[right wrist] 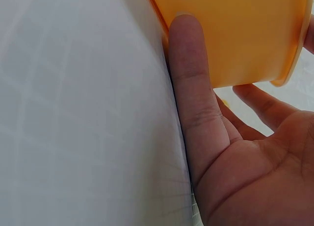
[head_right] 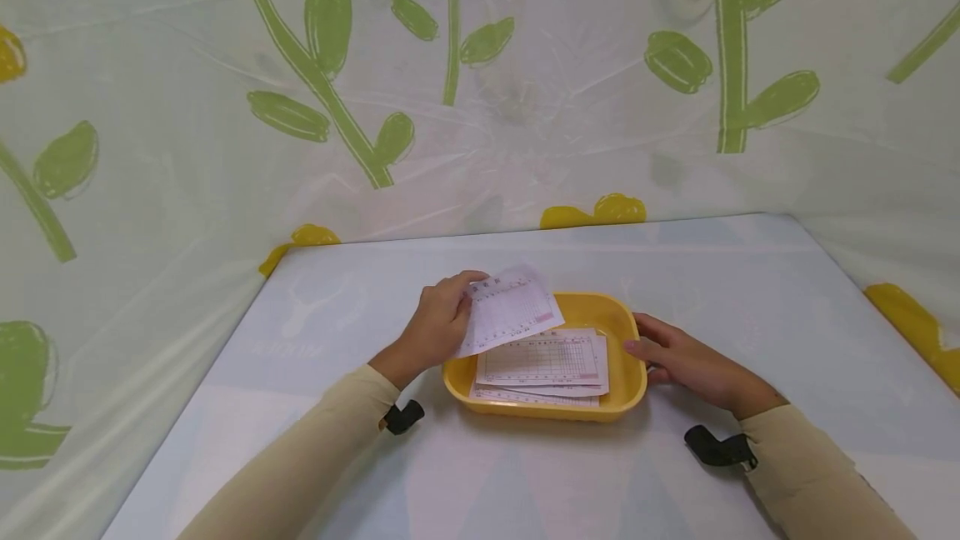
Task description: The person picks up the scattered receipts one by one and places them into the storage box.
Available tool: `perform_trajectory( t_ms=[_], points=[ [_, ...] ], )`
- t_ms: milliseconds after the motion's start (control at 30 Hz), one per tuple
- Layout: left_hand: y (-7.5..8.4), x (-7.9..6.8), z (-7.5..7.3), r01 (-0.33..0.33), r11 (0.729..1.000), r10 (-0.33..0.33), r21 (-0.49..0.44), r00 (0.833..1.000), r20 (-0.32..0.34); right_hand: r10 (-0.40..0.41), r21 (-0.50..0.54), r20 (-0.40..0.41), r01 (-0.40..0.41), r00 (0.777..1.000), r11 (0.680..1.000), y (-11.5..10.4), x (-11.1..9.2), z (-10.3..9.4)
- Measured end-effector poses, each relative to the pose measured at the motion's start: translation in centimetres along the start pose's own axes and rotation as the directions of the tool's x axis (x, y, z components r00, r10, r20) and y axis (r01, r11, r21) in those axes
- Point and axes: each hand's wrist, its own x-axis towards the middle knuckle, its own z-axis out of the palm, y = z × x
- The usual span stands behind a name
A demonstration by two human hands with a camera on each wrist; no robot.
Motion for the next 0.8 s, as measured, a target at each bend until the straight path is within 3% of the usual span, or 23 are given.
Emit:
perform_trajectory(
  t_ms=[200, 400, 800],
  points=[
    [0.9, 0.6, 0.7, -0.052, 0.996, 0.047, 0.075, 0.996, 0.07, 0.005, -0.004, -0.001, -0.005, 1.0, 1.0, 0.0, 0.1, 0.0],
    [1.5, 1.1, 1.3, -0.127, 0.984, 0.107, 0.124, 0.982, 0.156, 0.012, 0.011, -0.002, -0.012, 1.0, 1.0, 0.0, 0.1, 0.1],
    [2.3, 1.8, 1.9, -0.188, 0.97, 0.14, 0.157, 0.951, 0.275, 0.025, 0.011, -0.008, -0.025, 1.0, 1.0, 0.0, 0.0, 0.2]
  ],
)
